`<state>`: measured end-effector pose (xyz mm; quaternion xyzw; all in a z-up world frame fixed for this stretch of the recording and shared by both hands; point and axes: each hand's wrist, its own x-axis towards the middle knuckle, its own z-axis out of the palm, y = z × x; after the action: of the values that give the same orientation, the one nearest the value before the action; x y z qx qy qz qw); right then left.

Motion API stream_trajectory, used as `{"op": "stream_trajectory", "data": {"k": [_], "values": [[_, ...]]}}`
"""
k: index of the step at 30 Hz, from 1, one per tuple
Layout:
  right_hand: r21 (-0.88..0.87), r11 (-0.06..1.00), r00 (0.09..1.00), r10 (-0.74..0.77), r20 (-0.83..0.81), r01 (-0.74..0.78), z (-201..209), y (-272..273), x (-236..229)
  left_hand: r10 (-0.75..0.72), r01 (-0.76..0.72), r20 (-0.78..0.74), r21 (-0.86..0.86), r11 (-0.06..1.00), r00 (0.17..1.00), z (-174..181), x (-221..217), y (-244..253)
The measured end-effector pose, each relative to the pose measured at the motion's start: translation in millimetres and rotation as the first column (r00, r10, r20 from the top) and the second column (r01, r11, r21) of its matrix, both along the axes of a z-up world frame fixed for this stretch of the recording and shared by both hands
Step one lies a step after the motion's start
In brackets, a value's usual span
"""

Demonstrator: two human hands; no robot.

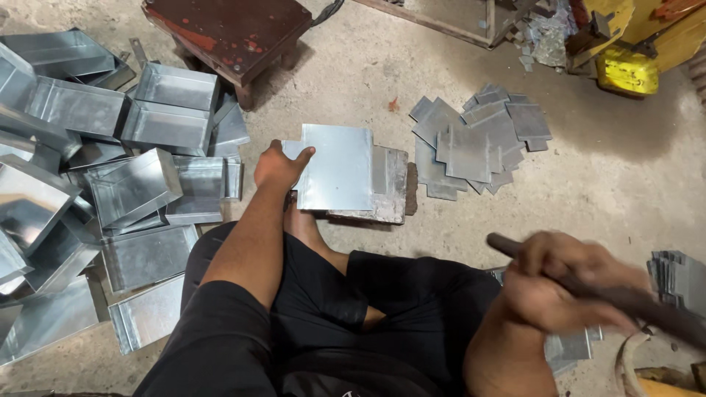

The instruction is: The person sits on the floor and uses a hammer to strike a stack of rectangular metal sheets placed on a small metal block. They repeatedly hit the sheets to flatten or shape them, occasionally adjusting the stack's position.

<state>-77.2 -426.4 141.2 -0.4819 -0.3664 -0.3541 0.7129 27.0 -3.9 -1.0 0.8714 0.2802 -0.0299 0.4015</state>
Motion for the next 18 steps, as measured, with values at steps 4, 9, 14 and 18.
{"op": "stream_trajectory", "data": {"k": [4, 9, 14, 18], "values": [[-0.055, 0.981, 0.975, -0.178, 0.129, 0.187, -35, 41, -10, -0.016, 0.014, -0.041, -0.044, 0.999, 0.999, 3, -1, -1], [-0.897, 0.442, 0.675, -0.661, -0.328, -0.004, -109, 106, -8, -0.011, 0.01, -0.003, -0.005, 1.0, 1.0, -1, 3, 0], [-0.454, 0.89, 0.69, -0.3, -0.658, -0.047, -44, 59, 5, -0.019, 0.019, -0.002, 0.037, 0.999, 1.0, -8, -3, 1], [0.266, 0.963, 0.833, 0.108, -0.542, 0.049, 12, 6, -1, -0.012, 0.012, -0.007, 0.016, 1.0, 1.0, -5, -1, 1]]}}
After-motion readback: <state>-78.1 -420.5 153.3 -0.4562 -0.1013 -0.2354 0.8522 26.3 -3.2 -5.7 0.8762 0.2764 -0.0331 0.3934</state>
